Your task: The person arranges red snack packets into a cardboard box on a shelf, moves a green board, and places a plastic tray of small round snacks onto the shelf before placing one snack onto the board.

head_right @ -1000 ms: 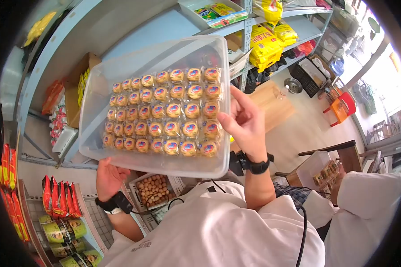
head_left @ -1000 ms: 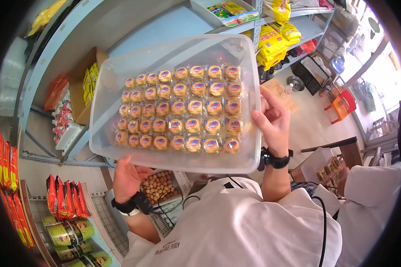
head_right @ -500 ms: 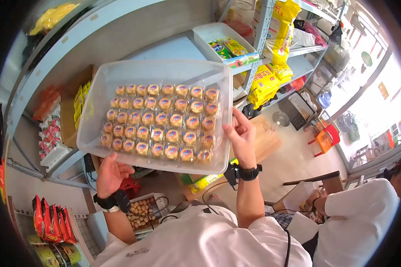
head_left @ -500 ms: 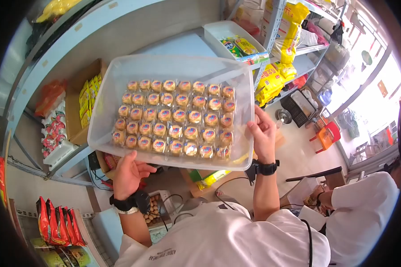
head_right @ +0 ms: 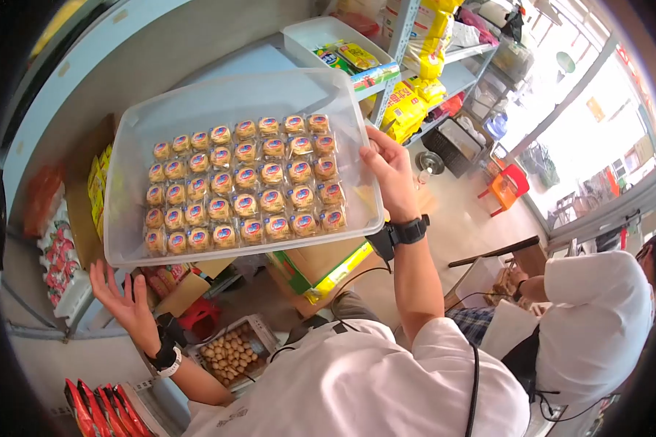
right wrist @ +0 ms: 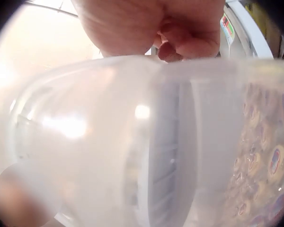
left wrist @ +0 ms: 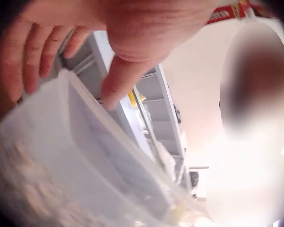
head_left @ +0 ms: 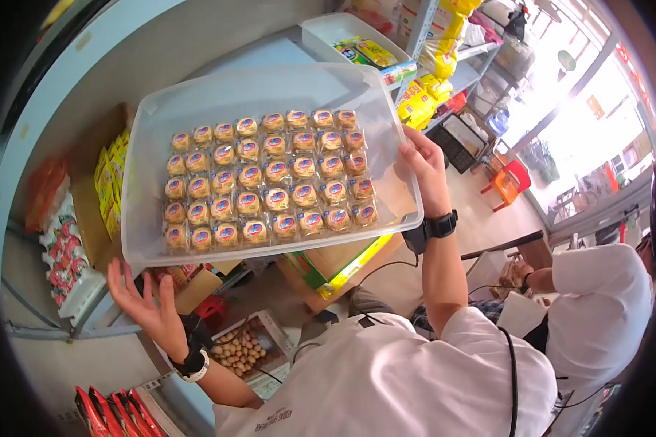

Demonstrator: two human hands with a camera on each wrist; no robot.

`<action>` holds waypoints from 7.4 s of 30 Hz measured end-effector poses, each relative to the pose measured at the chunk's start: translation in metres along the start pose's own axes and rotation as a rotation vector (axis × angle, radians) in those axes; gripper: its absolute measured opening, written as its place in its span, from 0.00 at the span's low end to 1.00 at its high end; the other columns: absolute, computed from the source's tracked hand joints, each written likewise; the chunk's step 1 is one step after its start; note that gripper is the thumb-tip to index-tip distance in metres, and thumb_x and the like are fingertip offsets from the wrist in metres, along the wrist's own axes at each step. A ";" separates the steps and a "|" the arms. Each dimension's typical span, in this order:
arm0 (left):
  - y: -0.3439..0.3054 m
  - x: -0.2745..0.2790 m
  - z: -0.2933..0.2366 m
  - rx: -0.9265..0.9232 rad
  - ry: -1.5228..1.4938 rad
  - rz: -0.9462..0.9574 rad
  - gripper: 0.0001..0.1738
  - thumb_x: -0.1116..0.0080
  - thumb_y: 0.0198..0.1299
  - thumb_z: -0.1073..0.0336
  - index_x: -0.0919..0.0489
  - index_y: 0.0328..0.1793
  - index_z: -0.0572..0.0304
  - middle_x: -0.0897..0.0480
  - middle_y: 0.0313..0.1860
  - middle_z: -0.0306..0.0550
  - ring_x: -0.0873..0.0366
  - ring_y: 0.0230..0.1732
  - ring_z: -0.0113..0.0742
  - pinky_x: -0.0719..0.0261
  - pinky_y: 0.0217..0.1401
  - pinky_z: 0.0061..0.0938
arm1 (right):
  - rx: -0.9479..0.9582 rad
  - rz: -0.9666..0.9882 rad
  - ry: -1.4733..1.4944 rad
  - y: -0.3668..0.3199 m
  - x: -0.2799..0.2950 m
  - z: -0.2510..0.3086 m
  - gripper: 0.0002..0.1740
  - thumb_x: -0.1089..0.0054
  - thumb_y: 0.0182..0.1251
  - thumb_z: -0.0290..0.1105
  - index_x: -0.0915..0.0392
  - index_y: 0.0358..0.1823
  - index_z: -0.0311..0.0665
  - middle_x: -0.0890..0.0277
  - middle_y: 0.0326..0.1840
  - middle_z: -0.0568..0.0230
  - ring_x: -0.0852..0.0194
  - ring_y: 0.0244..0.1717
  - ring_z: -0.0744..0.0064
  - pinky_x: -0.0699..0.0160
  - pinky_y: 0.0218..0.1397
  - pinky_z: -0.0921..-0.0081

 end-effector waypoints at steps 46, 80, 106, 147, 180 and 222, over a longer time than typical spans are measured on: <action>0.086 -0.102 0.058 0.142 -0.245 -0.164 0.10 0.38 0.54 0.71 0.27 0.40 0.65 0.30 0.39 0.38 0.33 0.37 0.23 0.35 0.39 0.17 | 0.157 0.395 0.367 0.215 -0.084 -0.026 0.12 0.52 0.60 0.21 0.32 0.46 0.38 0.38 0.60 0.62 0.44 0.62 0.71 0.49 0.64 0.76; 0.012 -0.039 0.039 0.071 -1.391 -0.301 0.06 0.54 0.67 0.67 0.28 0.43 0.58 0.38 0.27 0.33 0.40 0.31 0.25 0.36 0.38 0.20 | 0.133 0.465 0.852 0.151 -0.011 0.014 0.12 0.56 0.72 0.40 0.34 0.30 0.46 0.41 0.23 0.74 0.44 0.30 0.73 0.39 0.41 0.73; 0.156 -0.156 0.069 -0.125 0.684 0.606 0.11 0.51 0.54 0.70 0.22 0.41 0.66 0.20 0.42 0.61 0.22 0.45 0.51 0.25 0.49 0.36 | 0.404 1.117 -0.718 0.084 -0.405 -0.094 0.09 0.47 0.55 0.26 0.28 0.39 0.32 0.22 0.39 0.56 0.20 0.34 0.65 0.25 0.36 0.72; 0.153 -0.187 0.103 0.079 0.689 0.842 0.24 0.44 0.47 0.62 0.22 0.48 0.73 0.23 0.48 0.69 0.25 0.53 0.59 0.27 0.56 0.40 | -0.313 1.245 -1.076 0.064 -0.384 -0.134 0.35 0.32 0.47 0.39 0.30 0.59 0.40 0.23 0.51 0.62 0.27 0.45 0.73 0.28 0.47 0.73; -0.259 -0.324 0.202 0.889 -0.418 0.717 0.12 0.52 0.61 0.71 0.27 0.50 0.63 0.23 0.49 0.42 0.27 0.52 0.29 0.30 0.52 0.25 | -0.339 0.090 -0.494 -0.119 -0.004 -0.317 0.16 0.39 0.53 0.22 0.27 0.44 0.34 0.31 0.34 0.64 0.31 0.30 0.75 0.28 0.34 0.78; -0.371 -0.319 0.398 0.929 0.632 0.575 0.27 0.43 0.53 0.63 0.31 0.56 0.72 0.26 0.55 0.61 0.28 0.57 0.48 0.30 0.57 0.37 | -0.633 -0.018 -1.298 -0.105 0.292 -0.455 0.33 0.39 0.51 0.36 0.37 0.60 0.44 0.40 0.63 0.54 0.43 0.63 0.49 0.39 0.58 0.45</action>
Point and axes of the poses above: each hand's wrist, its own y-axis towards the middle knuckle, its own x-axis out of the back of the hand, z = x × y, the point moved 10 cm from there along y, towards the middle knuckle
